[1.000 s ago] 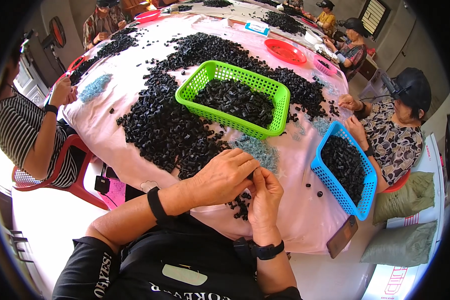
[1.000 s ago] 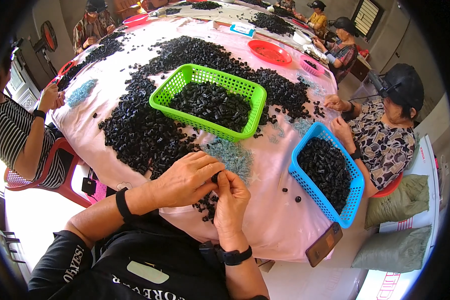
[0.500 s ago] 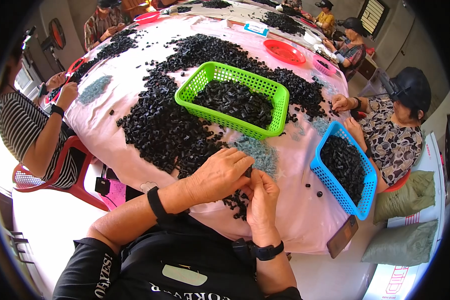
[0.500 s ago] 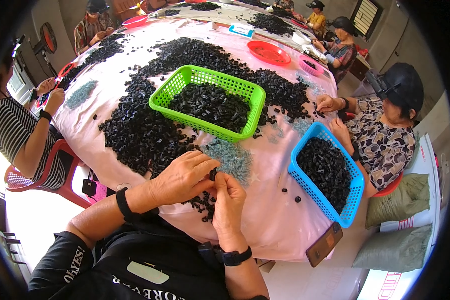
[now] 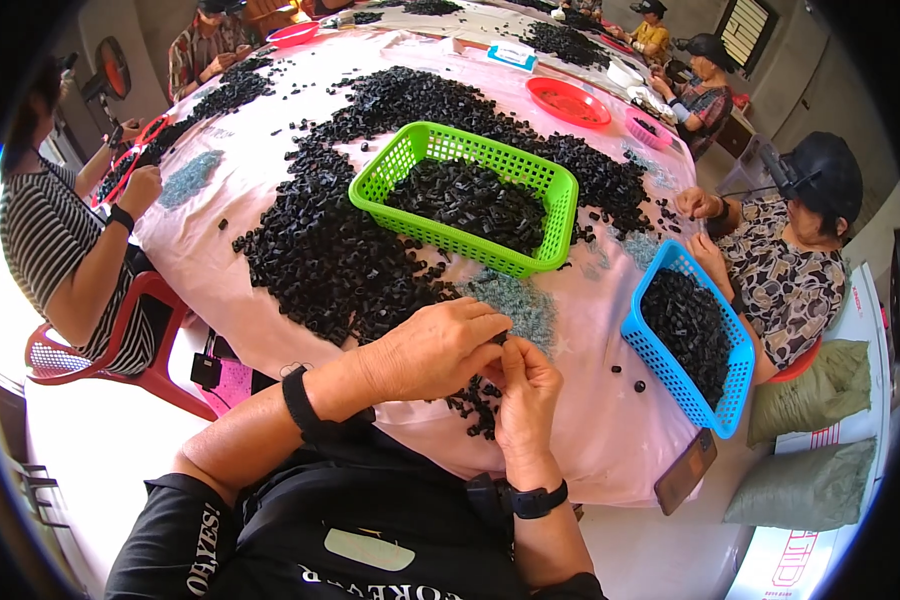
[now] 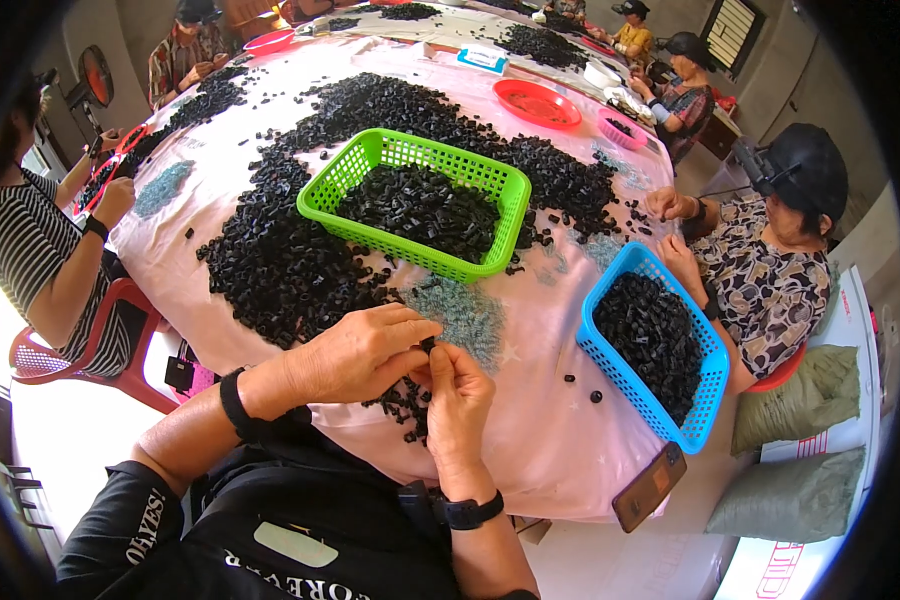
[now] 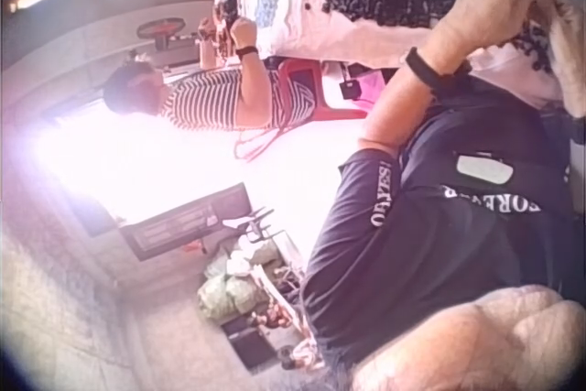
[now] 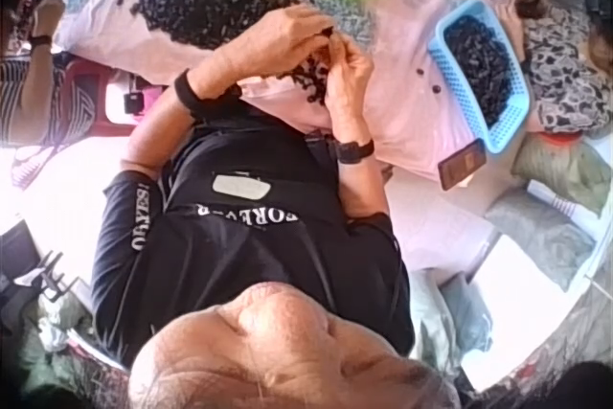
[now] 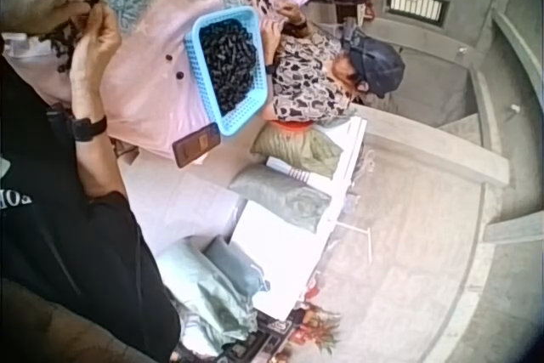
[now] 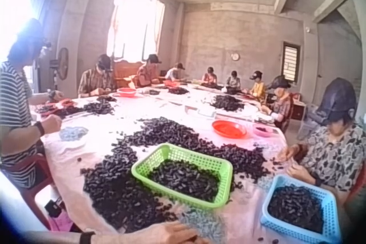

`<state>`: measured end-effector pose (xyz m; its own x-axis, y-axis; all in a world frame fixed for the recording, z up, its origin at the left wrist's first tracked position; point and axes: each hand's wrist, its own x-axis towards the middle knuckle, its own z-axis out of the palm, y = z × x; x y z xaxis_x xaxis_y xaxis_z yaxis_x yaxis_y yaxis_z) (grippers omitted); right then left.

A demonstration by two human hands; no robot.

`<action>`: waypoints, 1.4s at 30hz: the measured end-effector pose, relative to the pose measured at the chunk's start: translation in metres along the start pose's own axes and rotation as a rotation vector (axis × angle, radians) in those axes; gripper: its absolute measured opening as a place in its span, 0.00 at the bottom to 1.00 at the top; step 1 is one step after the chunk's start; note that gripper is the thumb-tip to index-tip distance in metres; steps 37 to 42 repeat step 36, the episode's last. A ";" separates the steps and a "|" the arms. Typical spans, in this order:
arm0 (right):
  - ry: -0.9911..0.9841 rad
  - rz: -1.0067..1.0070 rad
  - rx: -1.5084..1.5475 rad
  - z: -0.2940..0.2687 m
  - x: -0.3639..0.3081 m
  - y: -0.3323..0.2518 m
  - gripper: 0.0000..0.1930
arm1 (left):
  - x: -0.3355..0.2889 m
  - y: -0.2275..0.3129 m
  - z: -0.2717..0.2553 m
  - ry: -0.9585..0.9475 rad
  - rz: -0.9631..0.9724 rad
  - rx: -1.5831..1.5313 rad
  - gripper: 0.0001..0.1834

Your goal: Sorting small black shoe components and translucent blue parts into piles and baskets on a table.

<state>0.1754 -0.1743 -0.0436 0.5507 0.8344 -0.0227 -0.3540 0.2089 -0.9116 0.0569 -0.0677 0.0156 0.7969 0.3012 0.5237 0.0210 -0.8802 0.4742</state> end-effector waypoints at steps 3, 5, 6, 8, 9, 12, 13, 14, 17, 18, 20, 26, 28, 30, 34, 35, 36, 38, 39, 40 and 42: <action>-0.042 -0.024 -0.065 0.004 -0.002 -0.008 0.11 | 0.000 0.004 -0.004 0.013 -0.066 -0.062 0.14; -0.061 -0.033 -0.076 0.004 -0.003 -0.010 0.11 | 0.000 0.006 -0.004 0.006 -0.118 -0.069 0.12; -0.080 -0.040 -0.087 0.004 -0.003 -0.010 0.11 | 0.000 0.006 -0.003 0.070 -0.165 -0.063 0.12; -0.080 -0.034 -0.088 0.005 -0.003 -0.011 0.11 | 0.000 0.005 -0.003 0.135 -0.212 -0.056 0.11; -0.080 -0.029 -0.088 0.005 -0.003 -0.011 0.12 | 0.001 0.005 -0.006 0.122 -0.194 -0.063 0.11; -0.094 -0.057 -0.106 0.005 -0.004 -0.010 0.12 | 0.000 0.006 -0.007 0.061 -0.154 -0.063 0.10; -0.094 -0.056 -0.105 0.005 -0.004 -0.010 0.12 | -0.001 0.006 -0.006 0.013 -0.130 -0.056 0.10; -0.095 -0.054 -0.112 0.006 -0.004 -0.011 0.12 | -0.001 0.006 -0.006 0.012 -0.130 -0.056 0.10; -0.096 -0.049 -0.119 0.006 -0.005 -0.013 0.12 | 0.000 0.007 -0.007 0.013 -0.115 -0.033 0.12; -0.095 -0.047 -0.115 0.006 -0.005 -0.013 0.12 | 0.001 0.007 -0.006 -0.016 -0.126 -0.033 0.12; -0.080 -0.048 -0.104 0.006 -0.006 -0.014 0.12 | 0.002 0.007 -0.006 -0.046 -0.134 -0.034 0.13; -0.018 -0.071 -0.072 0.009 -0.007 -0.012 0.12 | -0.003 0.011 -0.001 -0.005 -0.057 0.029 0.17; -0.013 -0.076 -0.058 0.009 -0.007 -0.014 0.12 | -0.003 0.016 -0.003 0.018 -0.034 0.077 0.21; -0.005 -0.036 -0.032 0.009 -0.007 -0.015 0.11 | -0.004 0.019 -0.002 0.017 -0.048 0.104 0.23; -0.013 0.002 0.027 0.004 -0.006 -0.010 0.10 | -0.006 0.017 0.006 0.003 -0.096 0.207 0.27; -0.013 0.023 0.024 0.003 -0.006 -0.009 0.10 | -0.006 0.016 0.008 -0.018 -0.107 0.219 0.27; -0.014 0.044 0.020 0.002 -0.006 -0.008 0.10 | -0.007 0.014 0.008 -0.039 -0.118 0.230 0.27; -0.014 0.044 0.020 0.002 -0.006 -0.008 0.10 | -0.007 0.014 0.008 -0.039 -0.118 0.230 0.27; -0.014 0.044 0.020 0.002 -0.006 -0.008 0.10 | -0.007 0.014 0.008 -0.039 -0.118 0.230 0.27; -0.014 0.044 0.020 0.002 -0.006 -0.008 0.10 | -0.007 0.014 0.008 -0.039 -0.118 0.230 0.27; -0.014 0.044 0.020 0.002 -0.006 -0.008 0.10 | -0.007 0.014 0.008 -0.039 -0.118 0.230 0.27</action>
